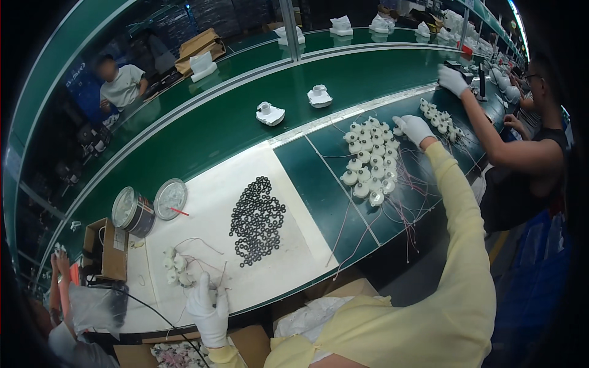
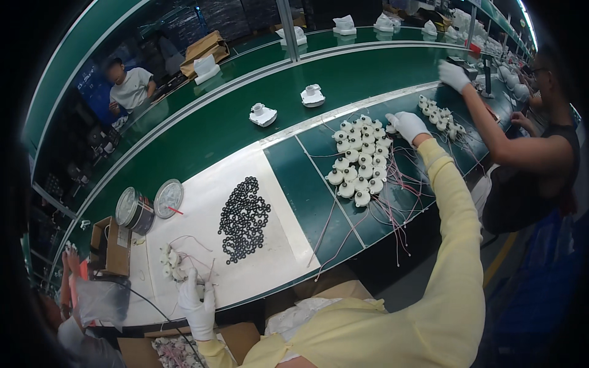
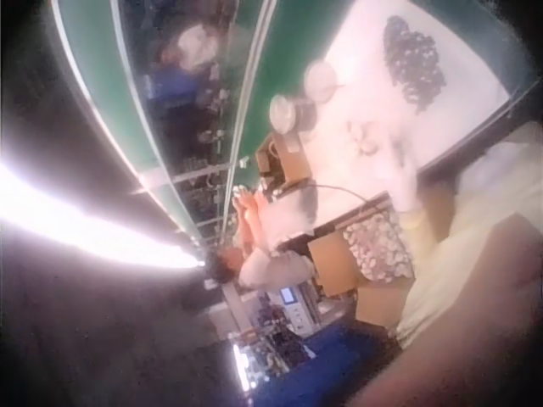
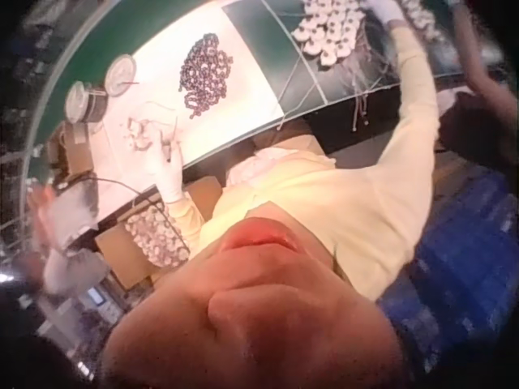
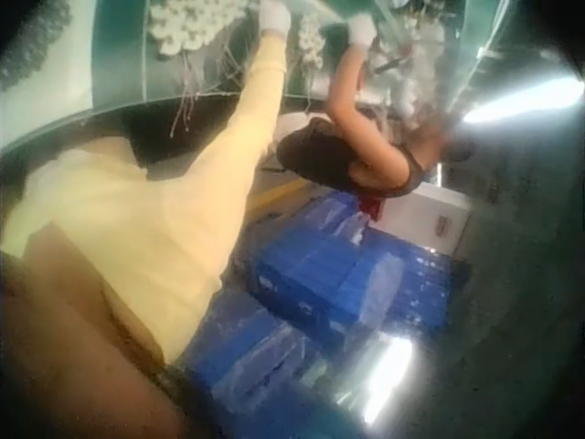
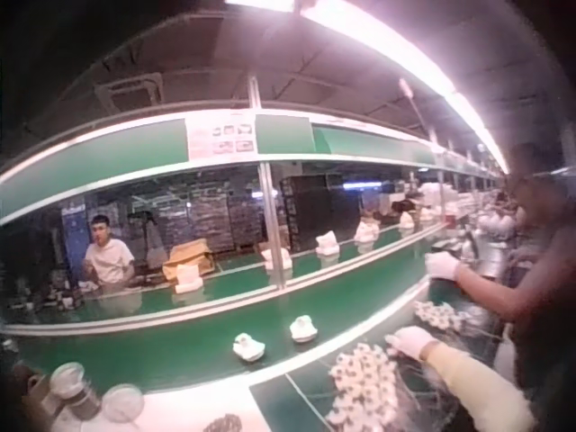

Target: The person assembles small white electronic components on a green workbench. They pick up white plastic housings with attached wires and insert small black circular parts into them. The person then uses a red-handled tool to apply a substance to the components and places the finished units on the table.

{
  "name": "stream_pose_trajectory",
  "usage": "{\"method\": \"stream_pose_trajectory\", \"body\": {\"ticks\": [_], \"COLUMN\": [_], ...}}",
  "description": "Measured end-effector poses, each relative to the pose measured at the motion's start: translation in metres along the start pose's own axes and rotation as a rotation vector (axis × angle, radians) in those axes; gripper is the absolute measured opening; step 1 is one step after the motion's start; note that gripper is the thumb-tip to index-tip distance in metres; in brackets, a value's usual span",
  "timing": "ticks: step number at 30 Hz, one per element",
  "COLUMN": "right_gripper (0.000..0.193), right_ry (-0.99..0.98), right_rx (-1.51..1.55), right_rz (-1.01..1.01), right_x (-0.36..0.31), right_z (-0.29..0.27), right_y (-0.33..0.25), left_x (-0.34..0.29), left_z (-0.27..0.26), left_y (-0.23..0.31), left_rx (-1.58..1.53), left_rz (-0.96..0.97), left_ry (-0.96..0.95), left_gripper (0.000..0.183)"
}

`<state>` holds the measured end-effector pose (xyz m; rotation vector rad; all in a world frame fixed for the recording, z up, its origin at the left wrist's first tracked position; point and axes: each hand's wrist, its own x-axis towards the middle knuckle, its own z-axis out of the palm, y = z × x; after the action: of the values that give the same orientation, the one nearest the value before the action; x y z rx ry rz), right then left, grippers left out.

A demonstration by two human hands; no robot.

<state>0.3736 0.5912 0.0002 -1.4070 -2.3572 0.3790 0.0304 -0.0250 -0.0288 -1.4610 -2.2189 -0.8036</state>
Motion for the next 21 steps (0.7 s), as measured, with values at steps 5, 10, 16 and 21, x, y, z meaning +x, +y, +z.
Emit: {"method": "stream_pose_trajectory", "body": {"ticks": [5,10,16,21], "right_gripper": [0.038,0.038,0.048,0.043], "right_ry": [0.084,0.165,0.095,0.074], "right_rx": [-0.414,0.032,0.222,0.349], "right_rz": [-0.281,0.017,-0.041,-0.133], "right_x": [0.005,-0.002,0.018,-0.026], "right_z": [0.01,0.01,0.009,-0.054], "right_y": [0.017,0.002,0.038,0.014], "left_x": [0.002,0.009,0.002,0.003], "left_z": [0.005,0.004,0.006,0.003], "left_y": [-0.004,0.011,0.005,0.001], "left_rx": [-0.002,0.315,0.256,0.183], "left_rz": [0.013,-0.047,-0.111,-0.129], "left_ry": [-0.01,0.193,0.163,0.185], "left_gripper": [0.068,0.073,0.074,0.059]}}
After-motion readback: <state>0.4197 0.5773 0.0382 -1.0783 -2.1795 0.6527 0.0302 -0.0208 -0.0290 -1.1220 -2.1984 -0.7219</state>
